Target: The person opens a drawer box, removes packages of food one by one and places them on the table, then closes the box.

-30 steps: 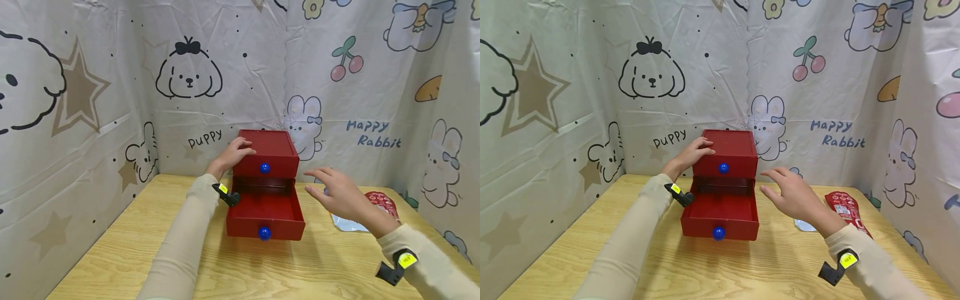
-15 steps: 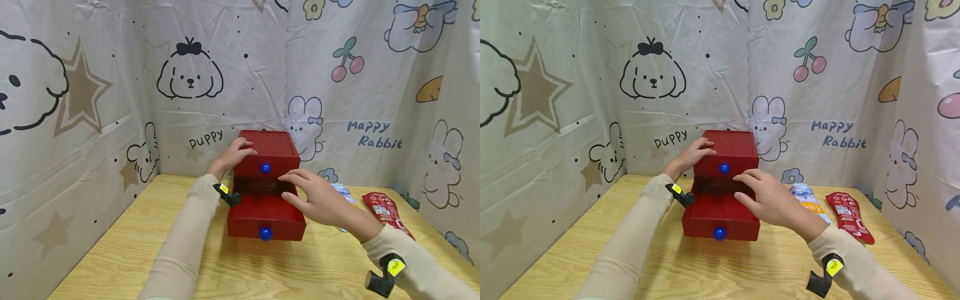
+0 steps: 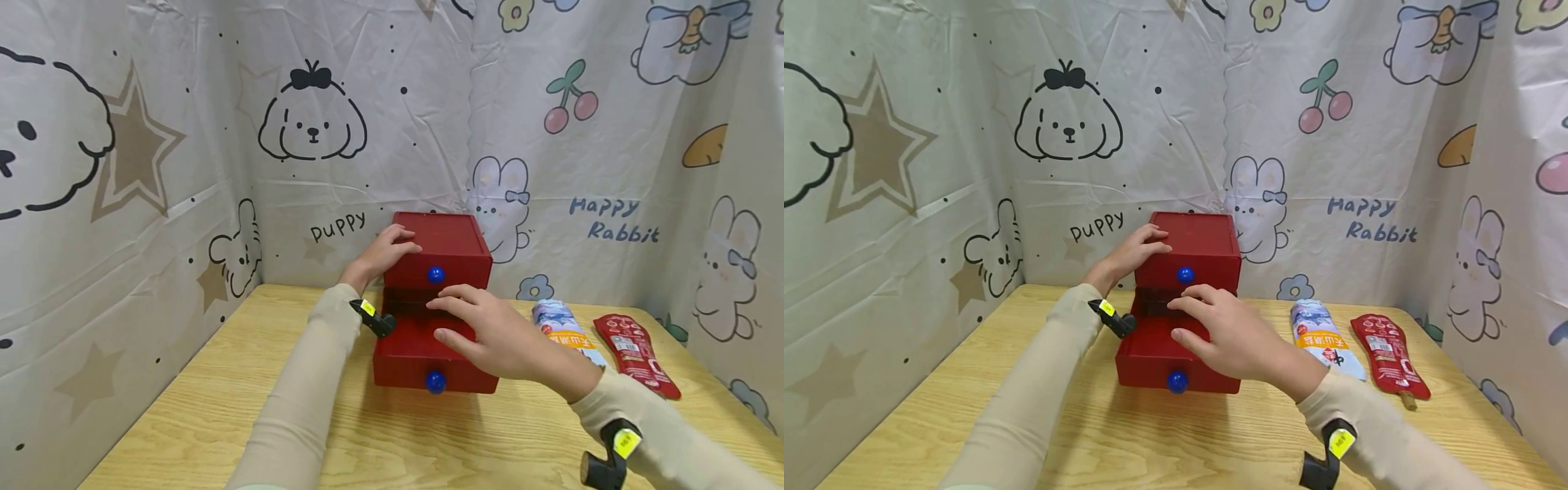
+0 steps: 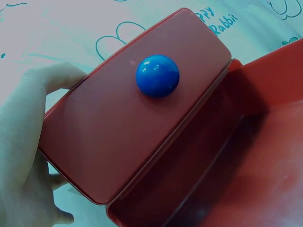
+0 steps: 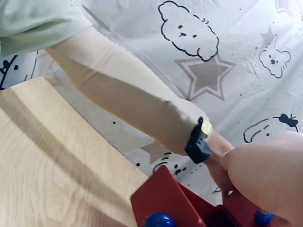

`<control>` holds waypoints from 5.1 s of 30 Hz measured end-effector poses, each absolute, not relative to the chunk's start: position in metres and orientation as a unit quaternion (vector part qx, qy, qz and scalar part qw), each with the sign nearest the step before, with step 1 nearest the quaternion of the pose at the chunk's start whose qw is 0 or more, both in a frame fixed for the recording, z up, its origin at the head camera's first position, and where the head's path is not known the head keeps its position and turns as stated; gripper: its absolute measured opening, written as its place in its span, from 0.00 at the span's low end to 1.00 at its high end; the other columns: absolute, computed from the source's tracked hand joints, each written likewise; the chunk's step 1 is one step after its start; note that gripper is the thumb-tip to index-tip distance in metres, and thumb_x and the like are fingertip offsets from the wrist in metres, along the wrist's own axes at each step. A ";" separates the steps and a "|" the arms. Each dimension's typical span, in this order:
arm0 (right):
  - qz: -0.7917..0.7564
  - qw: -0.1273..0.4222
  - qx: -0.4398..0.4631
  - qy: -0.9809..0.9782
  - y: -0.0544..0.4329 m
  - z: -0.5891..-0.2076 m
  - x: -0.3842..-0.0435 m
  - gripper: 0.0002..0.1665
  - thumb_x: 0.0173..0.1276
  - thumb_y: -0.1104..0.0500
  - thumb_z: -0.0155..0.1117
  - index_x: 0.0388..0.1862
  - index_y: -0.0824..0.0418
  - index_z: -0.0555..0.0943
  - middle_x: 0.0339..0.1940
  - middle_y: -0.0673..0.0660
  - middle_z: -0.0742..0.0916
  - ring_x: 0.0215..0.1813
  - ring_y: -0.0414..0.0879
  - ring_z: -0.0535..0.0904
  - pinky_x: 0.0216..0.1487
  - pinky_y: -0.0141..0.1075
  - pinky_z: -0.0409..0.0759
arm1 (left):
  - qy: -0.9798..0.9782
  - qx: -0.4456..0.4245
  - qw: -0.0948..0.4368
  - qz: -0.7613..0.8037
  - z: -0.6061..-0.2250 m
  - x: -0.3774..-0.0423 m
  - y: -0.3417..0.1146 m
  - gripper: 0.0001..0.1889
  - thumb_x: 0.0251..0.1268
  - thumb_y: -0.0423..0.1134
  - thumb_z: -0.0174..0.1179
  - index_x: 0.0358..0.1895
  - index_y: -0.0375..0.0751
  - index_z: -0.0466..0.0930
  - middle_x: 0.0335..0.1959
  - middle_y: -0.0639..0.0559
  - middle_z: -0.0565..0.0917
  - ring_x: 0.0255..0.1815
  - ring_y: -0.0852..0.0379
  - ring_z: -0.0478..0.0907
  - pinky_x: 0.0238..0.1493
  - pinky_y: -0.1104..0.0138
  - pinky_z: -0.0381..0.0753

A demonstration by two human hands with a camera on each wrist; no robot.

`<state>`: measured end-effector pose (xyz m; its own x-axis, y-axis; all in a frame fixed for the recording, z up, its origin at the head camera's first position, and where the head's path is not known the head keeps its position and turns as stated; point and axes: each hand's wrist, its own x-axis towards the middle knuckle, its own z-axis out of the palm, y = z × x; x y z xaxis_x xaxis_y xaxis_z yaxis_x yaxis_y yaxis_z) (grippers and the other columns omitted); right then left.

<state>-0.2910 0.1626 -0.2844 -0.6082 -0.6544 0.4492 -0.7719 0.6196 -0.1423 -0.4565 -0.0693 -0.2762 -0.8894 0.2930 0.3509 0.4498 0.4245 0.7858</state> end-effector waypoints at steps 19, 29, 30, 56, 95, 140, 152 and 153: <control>0.266 0.180 0.472 -0.821 0.133 -0.324 -0.239 0.08 0.74 0.53 0.68 0.49 0.50 0.87 0.43 0.40 0.86 0.43 0.37 0.80 0.44 0.33 0.82 | -0.828 -0.226 0.066 -0.509 -0.285 -0.480 -0.072 0.27 0.70 0.44 0.63 0.68 0.35 0.77 0.73 0.44 0.68 0.75 0.49 0.60 0.75 0.57 0.59; 0.595 -0.235 0.123 -0.759 0.129 -0.359 -0.226 0.32 0.79 0.37 0.54 0.37 0.64 0.86 0.19 0.53 0.83 0.18 0.40 0.66 0.21 0.30 0.60 | -0.831 -0.222 0.063 -0.506 -0.283 -0.478 -0.071 0.27 0.71 0.45 0.62 0.69 0.36 0.76 0.74 0.45 0.67 0.76 0.50 0.59 0.75 0.58 0.58; 0.609 -0.249 0.096 -0.747 0.129 -0.363 -0.226 0.33 0.79 0.35 0.53 0.37 0.64 0.86 0.19 0.52 0.83 0.18 0.39 0.65 0.21 0.29 0.59 | -0.833 -0.220 0.063 -0.504 -0.283 -0.478 -0.071 0.28 0.71 0.46 0.62 0.69 0.36 0.76 0.75 0.46 0.67 0.76 0.50 0.59 0.75 0.58 0.59; 0.746 -0.229 -0.006 -0.626 0.119 -0.380 -0.242 0.27 0.77 0.35 0.55 0.41 0.58 0.78 0.18 0.47 0.81 0.19 0.36 0.65 0.24 0.30 0.58 | -0.827 -0.233 0.071 -0.507 -0.290 -0.488 -0.072 0.28 0.69 0.45 0.63 0.68 0.34 0.76 0.72 0.43 0.68 0.75 0.47 0.60 0.74 0.55 0.59; 0.735 -0.185 0.018 -0.653 0.112 -0.385 -0.254 0.29 0.79 0.33 0.52 0.36 0.56 0.77 0.18 0.48 0.79 0.20 0.38 0.64 0.25 0.32 0.58 | -0.826 -0.228 0.064 -0.511 -0.288 -0.484 -0.072 0.28 0.70 0.45 0.63 0.68 0.34 0.76 0.70 0.43 0.69 0.73 0.47 0.62 0.74 0.55 0.60; 0.728 -0.110 0.017 -0.676 0.111 -0.388 -0.285 0.31 0.75 0.31 0.55 0.33 0.58 0.76 0.17 0.50 0.79 0.20 0.40 0.65 0.23 0.33 0.60 | -0.827 -0.227 0.063 -0.510 -0.288 -0.483 -0.072 0.27 0.71 0.44 0.62 0.68 0.35 0.76 0.70 0.45 0.70 0.73 0.48 0.62 0.74 0.55 0.59; 0.730 -0.112 0.037 -0.673 0.113 -0.388 -0.293 0.30 0.77 0.32 0.54 0.33 0.57 0.76 0.17 0.50 0.79 0.20 0.40 0.66 0.24 0.32 0.60 | -0.831 -0.231 0.064 -0.503 -0.288 -0.481 -0.072 0.29 0.69 0.47 0.62 0.69 0.36 0.76 0.72 0.44 0.68 0.74 0.47 0.61 0.74 0.53 0.59; 0.729 -0.112 0.038 -0.674 0.113 -0.388 -0.293 0.30 0.77 0.32 0.54 0.33 0.57 0.75 0.17 0.50 0.79 0.20 0.40 0.66 0.24 0.32 0.60 | -0.831 -0.231 0.065 -0.501 -0.289 -0.481 -0.072 0.29 0.69 0.47 0.62 0.69 0.36 0.76 0.72 0.44 0.68 0.74 0.47 0.61 0.74 0.53 0.59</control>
